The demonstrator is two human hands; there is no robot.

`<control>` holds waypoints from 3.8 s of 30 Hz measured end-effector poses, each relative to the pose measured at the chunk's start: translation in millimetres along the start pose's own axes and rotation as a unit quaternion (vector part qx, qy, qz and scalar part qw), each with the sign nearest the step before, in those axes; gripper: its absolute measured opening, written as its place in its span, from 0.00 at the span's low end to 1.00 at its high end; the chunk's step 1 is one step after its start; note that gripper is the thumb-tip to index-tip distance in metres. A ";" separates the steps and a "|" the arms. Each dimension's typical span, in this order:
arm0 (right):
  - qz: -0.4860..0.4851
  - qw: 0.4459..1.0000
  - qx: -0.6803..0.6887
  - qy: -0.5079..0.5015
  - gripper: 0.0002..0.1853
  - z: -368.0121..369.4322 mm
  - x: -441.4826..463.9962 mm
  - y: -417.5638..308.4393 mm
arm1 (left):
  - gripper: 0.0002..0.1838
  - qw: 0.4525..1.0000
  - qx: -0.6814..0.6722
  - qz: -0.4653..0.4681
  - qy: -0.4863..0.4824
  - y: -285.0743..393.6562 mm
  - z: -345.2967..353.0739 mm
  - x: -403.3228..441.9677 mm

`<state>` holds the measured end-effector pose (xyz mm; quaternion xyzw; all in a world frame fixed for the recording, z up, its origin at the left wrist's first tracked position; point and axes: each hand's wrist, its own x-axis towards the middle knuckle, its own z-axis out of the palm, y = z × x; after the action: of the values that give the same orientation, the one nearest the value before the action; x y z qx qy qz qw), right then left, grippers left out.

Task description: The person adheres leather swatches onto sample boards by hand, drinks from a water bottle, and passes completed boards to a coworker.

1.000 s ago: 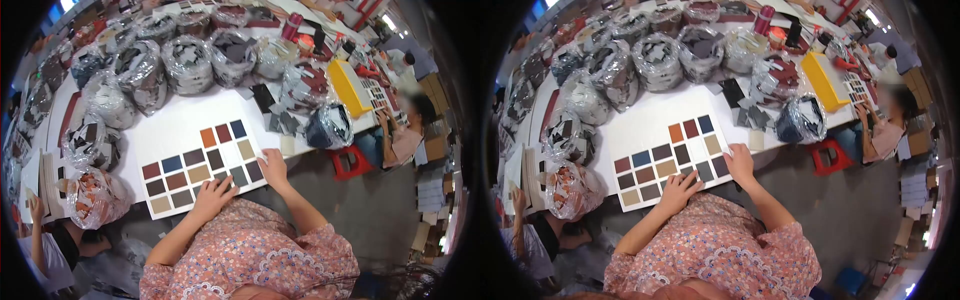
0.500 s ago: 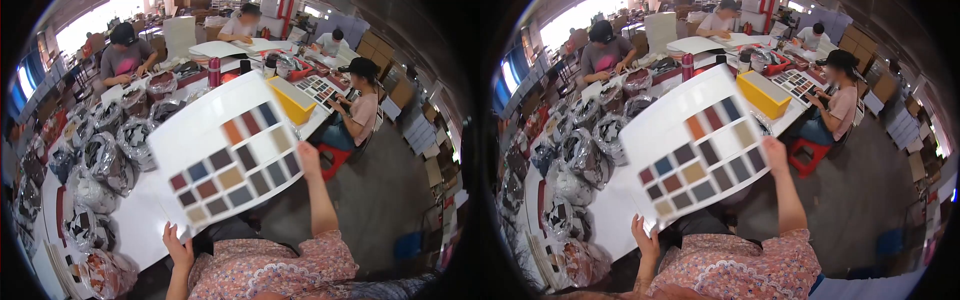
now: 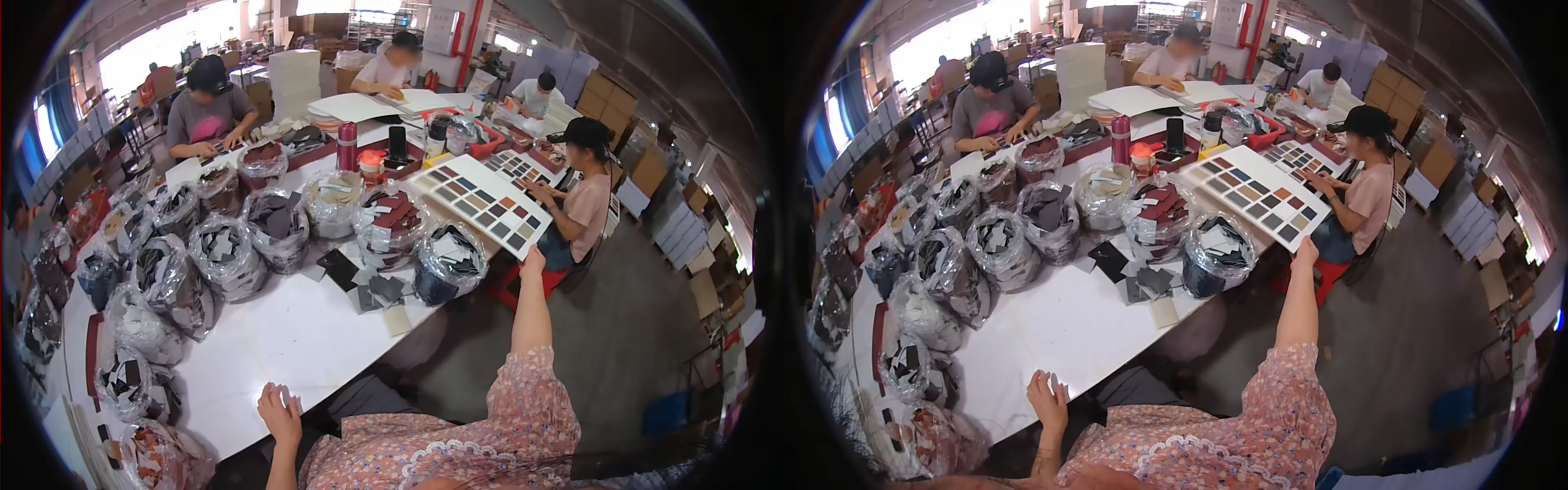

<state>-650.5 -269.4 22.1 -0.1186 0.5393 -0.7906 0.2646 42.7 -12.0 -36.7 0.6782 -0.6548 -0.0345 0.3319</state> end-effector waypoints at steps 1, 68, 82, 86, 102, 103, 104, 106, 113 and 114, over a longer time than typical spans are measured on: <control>0.010 1.000 -0.001 -0.025 0.18 0.0 7.3 3.6 | 0.21 1.000 -0.001 0.002 -0.001 -0.1 -2.1 -2.2; 0.152 0.726 -0.160 -0.651 0.03 122.9 -480.5 144.5 | 0.09 0.818 -0.298 -0.189 0.455 -77.2 -301.4 6.8; 0.302 0.449 -0.025 -0.840 0.05 183.0 -673.2 53.7 | 0.05 0.773 -0.550 -0.217 0.228 23.5 -221.2 24.4; 0.235 0.438 -0.052 -0.866 0.05 168.2 -664.5 57.9 | 0.04 0.687 -0.549 -0.159 0.448 2.5 -246.4 19.5; 0.044 0.672 -0.038 -0.738 0.03 220.8 -629.1 56.2 | 0.07 0.838 -0.362 -0.297 0.279 -20.1 -286.3 -12.7; 0.088 0.700 -0.049 -0.707 0.04 232.6 -614.8 69.2 | 0.07 0.856 -0.292 -0.260 0.337 -42.7 -292.7 -15.5; 0.141 0.727 -0.014 -0.672 0.04 246.1 -603.2 84.6 | 0.07 0.845 -0.285 -0.308 0.332 -55.6 -305.1 -19.3; 0.231 0.758 0.033 -0.609 0.05 276.6 -577.7 107.9 | 0.05 0.908 -0.068 -0.241 0.334 -107.4 -301.6 -42.8; 0.257 0.847 0.103 -0.454 0.09 361.1 -514.2 138.5 | 0.09 0.884 -0.070 -0.231 0.400 -61.6 -272.0 -32.4; 0.200 0.876 0.079 -0.431 0.09 374.3 -505.9 152.9 | 0.09 0.895 -0.103 -0.184 0.393 -46.3 -262.5 -21.7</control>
<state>-8.2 -331.3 77.6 -0.3158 0.3197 -0.6315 0.6319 206.1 110.6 136.0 0.7070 -0.3269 0.1072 0.6179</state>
